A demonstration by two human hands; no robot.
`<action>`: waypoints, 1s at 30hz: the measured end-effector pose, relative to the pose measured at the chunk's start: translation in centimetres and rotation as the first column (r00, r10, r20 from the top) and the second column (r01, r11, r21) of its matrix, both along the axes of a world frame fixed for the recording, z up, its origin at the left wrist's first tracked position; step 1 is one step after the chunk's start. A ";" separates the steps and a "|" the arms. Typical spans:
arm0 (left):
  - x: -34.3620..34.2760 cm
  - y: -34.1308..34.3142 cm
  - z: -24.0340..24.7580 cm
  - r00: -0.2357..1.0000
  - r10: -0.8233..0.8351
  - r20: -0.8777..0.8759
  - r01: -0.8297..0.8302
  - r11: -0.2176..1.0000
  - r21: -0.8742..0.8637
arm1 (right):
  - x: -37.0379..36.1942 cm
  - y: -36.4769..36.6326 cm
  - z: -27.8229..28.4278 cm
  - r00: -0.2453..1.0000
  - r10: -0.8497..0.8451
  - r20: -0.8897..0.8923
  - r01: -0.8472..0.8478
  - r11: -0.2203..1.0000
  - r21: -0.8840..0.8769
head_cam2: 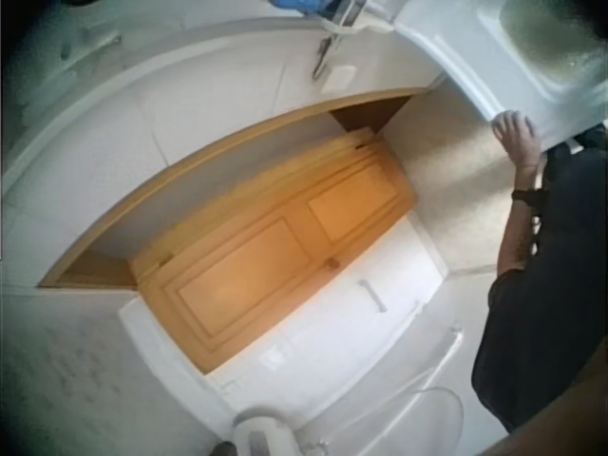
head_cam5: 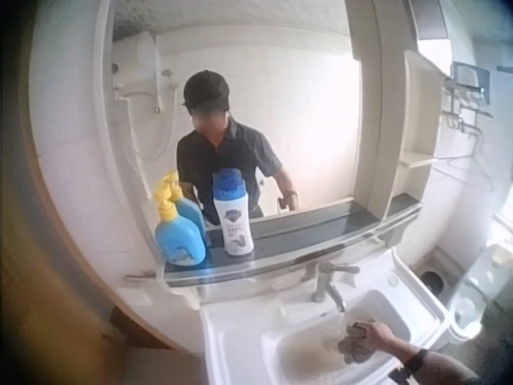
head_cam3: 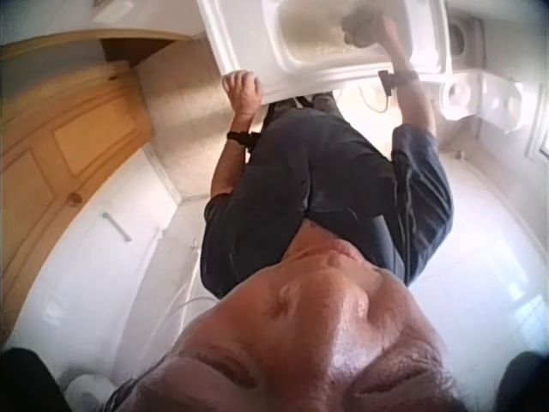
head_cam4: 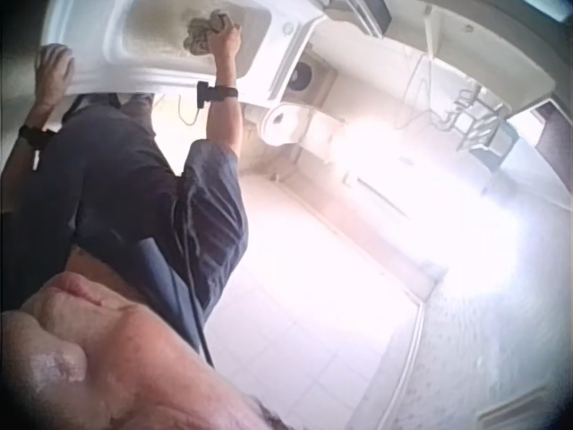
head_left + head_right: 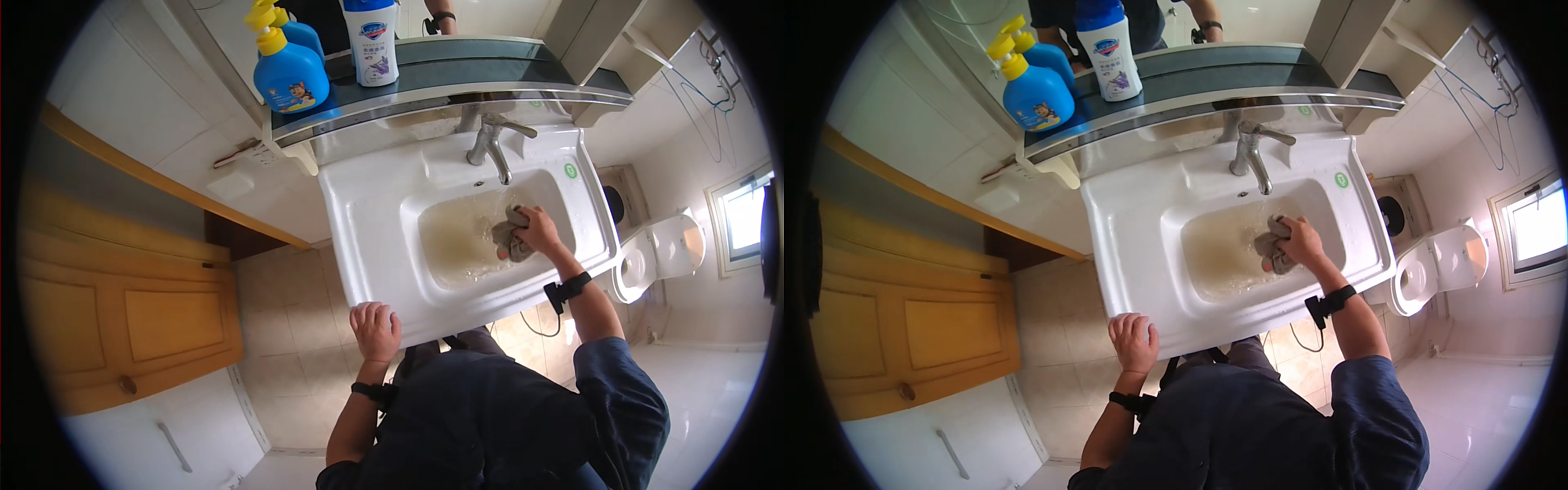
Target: The person fills a bucket with water to flush a toilet, then washes a cloth in the sink and uses it to wipe down the sink basin, faucet, and mirror cabinet.
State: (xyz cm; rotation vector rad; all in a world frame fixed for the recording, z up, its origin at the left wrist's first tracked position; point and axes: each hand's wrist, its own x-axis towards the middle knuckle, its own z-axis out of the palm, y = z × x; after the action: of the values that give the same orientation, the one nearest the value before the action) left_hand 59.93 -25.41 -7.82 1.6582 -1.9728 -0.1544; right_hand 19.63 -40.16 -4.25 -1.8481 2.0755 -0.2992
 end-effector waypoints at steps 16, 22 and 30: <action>-0.1 0.1 -0.3 0.999 0.031 0.012 -0.031 1.000 -0.005 | -0.8 -9.6 12.0 0.936 0.155 -0.316 -0.207 0.968 -0.140; -0.5 -0.1 -0.7 0.999 0.026 0.038 -0.027 1.000 0.007 | -5.4 -16.0 7.3 0.960 0.227 0.164 -0.152 0.915 -0.373; -0.9 -0.7 -0.2 0.998 0.020 0.054 -0.019 1.000 -0.018 | -4.7 -13.8 0.5 0.881 0.177 0.439 -0.193 0.981 -0.008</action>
State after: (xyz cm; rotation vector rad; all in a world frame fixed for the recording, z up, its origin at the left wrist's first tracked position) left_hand 58.98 -26.10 -8.02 1.6865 -1.9913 -0.0854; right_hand 14.90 -53.92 -3.72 -1.7443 1.5787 -0.5661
